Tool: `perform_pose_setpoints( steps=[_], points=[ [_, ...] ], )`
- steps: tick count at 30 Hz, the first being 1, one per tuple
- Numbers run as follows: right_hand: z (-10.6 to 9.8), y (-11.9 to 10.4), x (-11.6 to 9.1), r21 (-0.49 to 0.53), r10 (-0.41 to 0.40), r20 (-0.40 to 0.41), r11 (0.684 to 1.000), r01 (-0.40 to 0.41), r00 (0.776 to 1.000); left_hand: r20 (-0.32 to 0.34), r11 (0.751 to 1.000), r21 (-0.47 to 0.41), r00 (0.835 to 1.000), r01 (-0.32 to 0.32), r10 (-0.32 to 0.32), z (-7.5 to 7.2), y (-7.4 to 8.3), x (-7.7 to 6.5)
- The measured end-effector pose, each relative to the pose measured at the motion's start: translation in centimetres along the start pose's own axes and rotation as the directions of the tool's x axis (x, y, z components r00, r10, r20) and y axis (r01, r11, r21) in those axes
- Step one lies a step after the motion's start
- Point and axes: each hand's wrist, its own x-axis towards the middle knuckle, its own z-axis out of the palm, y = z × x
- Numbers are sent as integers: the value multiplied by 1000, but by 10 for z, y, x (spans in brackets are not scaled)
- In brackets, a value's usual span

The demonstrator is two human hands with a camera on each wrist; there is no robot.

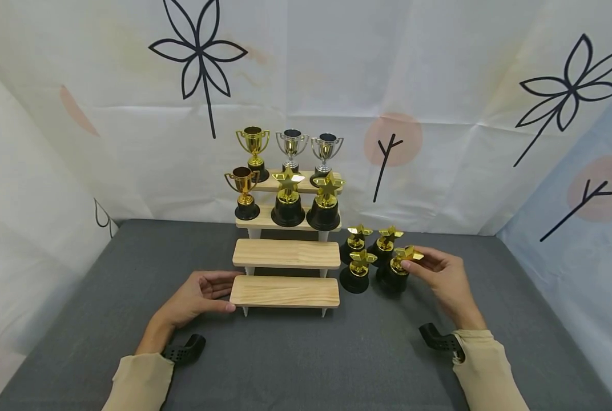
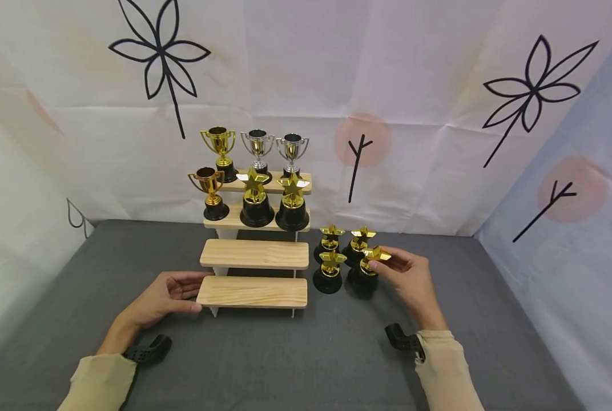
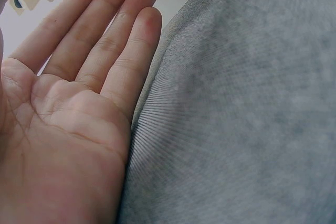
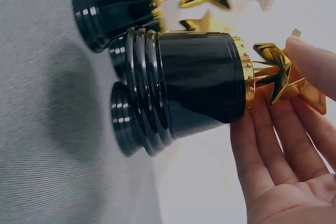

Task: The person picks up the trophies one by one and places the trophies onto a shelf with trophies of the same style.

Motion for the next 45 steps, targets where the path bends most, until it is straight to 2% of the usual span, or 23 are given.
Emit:
perform_pose_setpoints(
  steps=[9, 20, 26, 30, 37, 42, 45],
  points=[
    [-2, -26, -6, 40, -59, -26, 997, 60, 998, 4, 1000, 0, 1000, 9, -9, 0, -1, 0],
    [4, -56, -16, 58, -129, -30, 990, 130, 991, 9, 1000, 4, 1000, -19, 19, 1, -3, 1],
    [8, -68, -21, 125, -174, -11, 977, 174, 985, 16, 1000, -7, 1000, -26, 27, 1, -4, 1],
    [17, -74, -23, 167, -186, 8, 969, 182, 982, 17, 1000, 2, 1000, -26, 26, 0, -5, 2],
    [41, -79, -21, 142, -183, 56, 975, 173, 982, 17, 1000, 7, 999, -27, 27, 0, -5, 2],
    [62, -85, -13, 117, -203, 97, 974, 191, 974, 3, 1000, 13, 1000, -16, 16, -1, -4, 1],
    [75, -89, -6, 135, -218, 115, 970, 202, 969, 6, 1000, 9, 1000, -16, 16, -1, -3, 1]
  ],
)
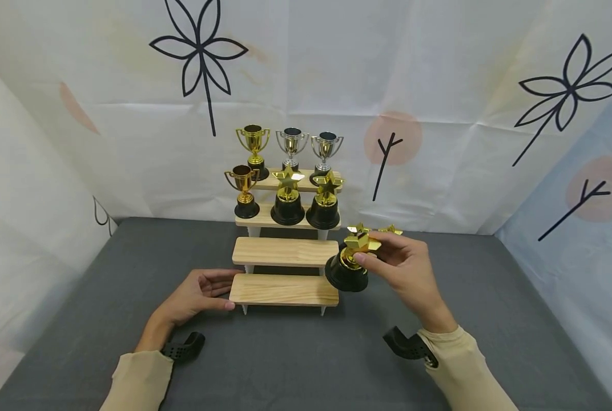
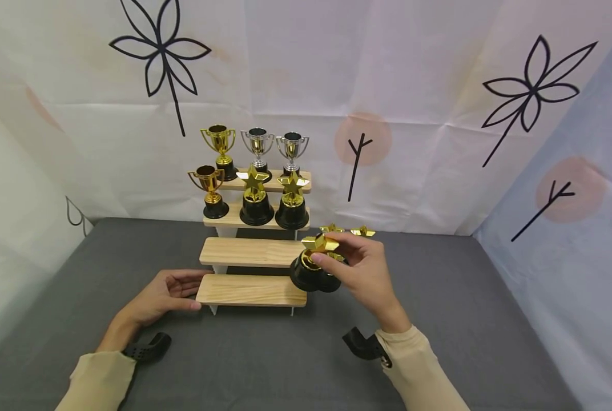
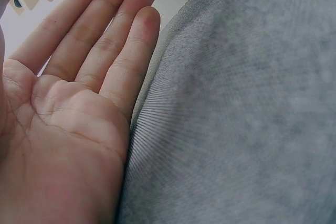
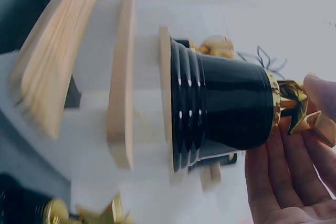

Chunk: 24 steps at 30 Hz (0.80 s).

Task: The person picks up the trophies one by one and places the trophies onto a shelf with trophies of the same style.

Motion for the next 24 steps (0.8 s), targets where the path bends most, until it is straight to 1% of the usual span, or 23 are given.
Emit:
perform_pose_setpoints(
  steps=[5, 8, 13, 20, 24],
  points=[
    [20, -1, 14, 41, -22, 48, 999, 20, 999, 4, 1000, 0, 1000, 1, -1, 0, 0, 0],
    [33, 0, 22, 48, -31, 85, 998, 27, 996, -1, 1000, 0, 1000, 3, -3, 0, 0, 1],
    [52, 4, 36, 51, -17, 129, 999, 11, 992, -4, 1000, 2, 1000, 7, -7, 0, 2, 1],
    [79, 13, 51, 52, -25, 161, 999, 17, 987, -15, 1000, 16, 1000, 23, -23, 0, 4, 0],
    [92, 16, 58, 39, -7, 176, 999, 0, 984, -13, 1000, 15, 1000, 21, -21, 0, 3, 0]
  ],
)
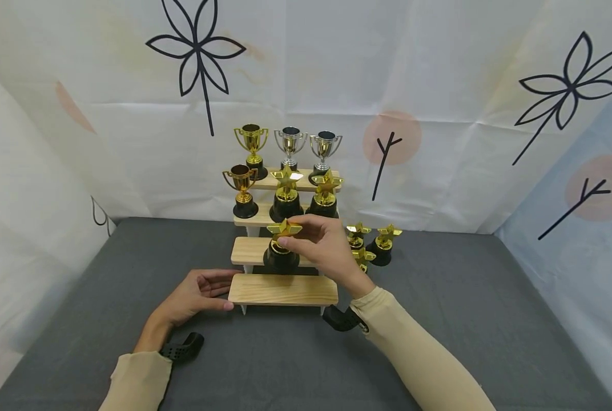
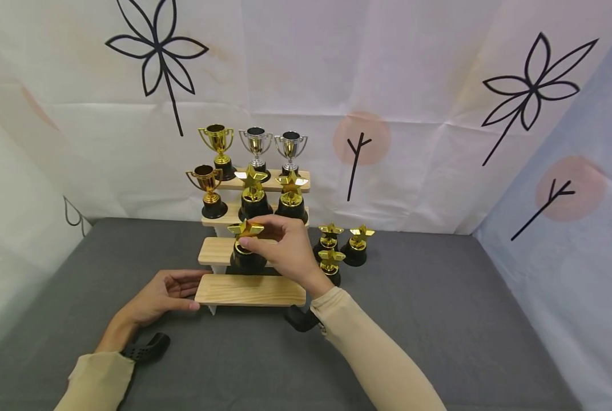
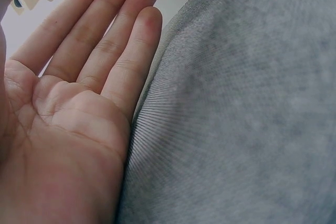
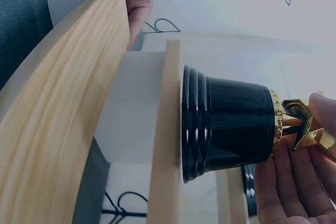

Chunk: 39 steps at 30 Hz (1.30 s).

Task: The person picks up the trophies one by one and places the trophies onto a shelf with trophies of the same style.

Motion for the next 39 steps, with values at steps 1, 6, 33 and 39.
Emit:
perform_pose_setpoints(
  steps=[1, 6, 33, 39],
  points=[
    [3, 1, 2, 1, 6, 4, 1000, -6, 1000, 2, 1000, -1, 1000, 0, 0, 0, 0, 0],
    [14, 4, 12, 13, 24, 12, 1000, -24, 1000, 6, 1000, 2, 1000, -6, 6, 0, -1, 0],
    [46, 9, 36, 5, -24, 34, 1000, 24, 999, 22, 999, -13, 999, -29, 29, 1, -1, 0],
    [48, 9, 36, -8, -21, 29, 1000, 21, 999, 20, 1000, -10, 1000, -20, 20, 2, 0, 0]
  ],
)
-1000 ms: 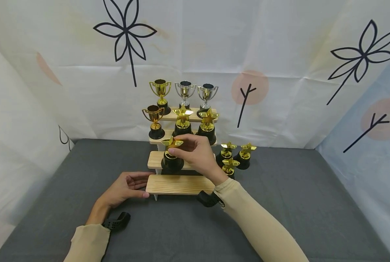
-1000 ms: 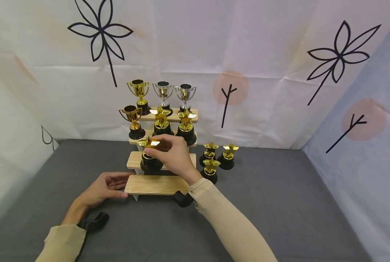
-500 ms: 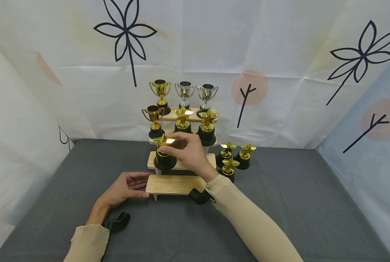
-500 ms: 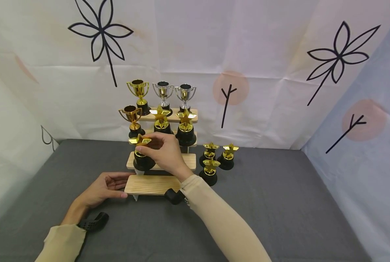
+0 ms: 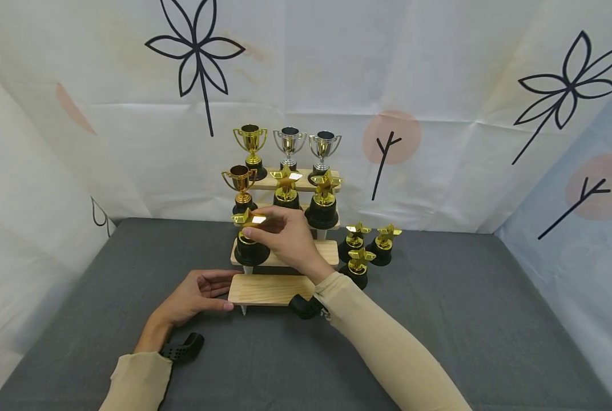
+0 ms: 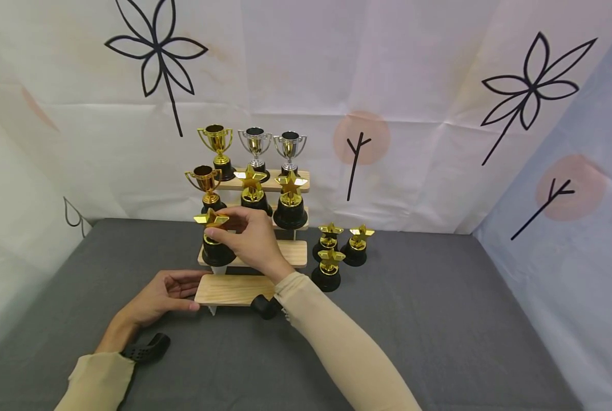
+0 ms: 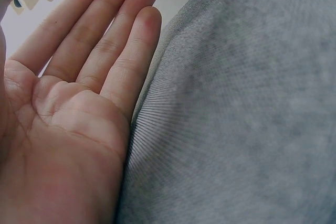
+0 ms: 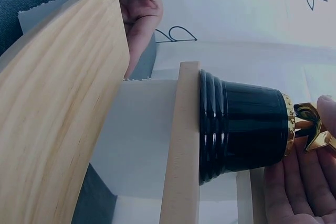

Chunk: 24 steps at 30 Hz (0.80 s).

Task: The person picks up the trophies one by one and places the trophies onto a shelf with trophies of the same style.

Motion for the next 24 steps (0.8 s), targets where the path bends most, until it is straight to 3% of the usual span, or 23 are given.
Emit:
perform_pose_setpoints(
  steps=[12, 24],
  points=[
    [-4, 0, -3, 40, -3, -5, 999, 4, 1000, 1, 1000, 3, 1000, -12, 12, 0, 0, 0],
    [-28, 1, -20, 94, 2, -55, 996, 3, 998, -1, 1000, -9, 1000, -17, 17, 0, -1, -1]
  ],
)
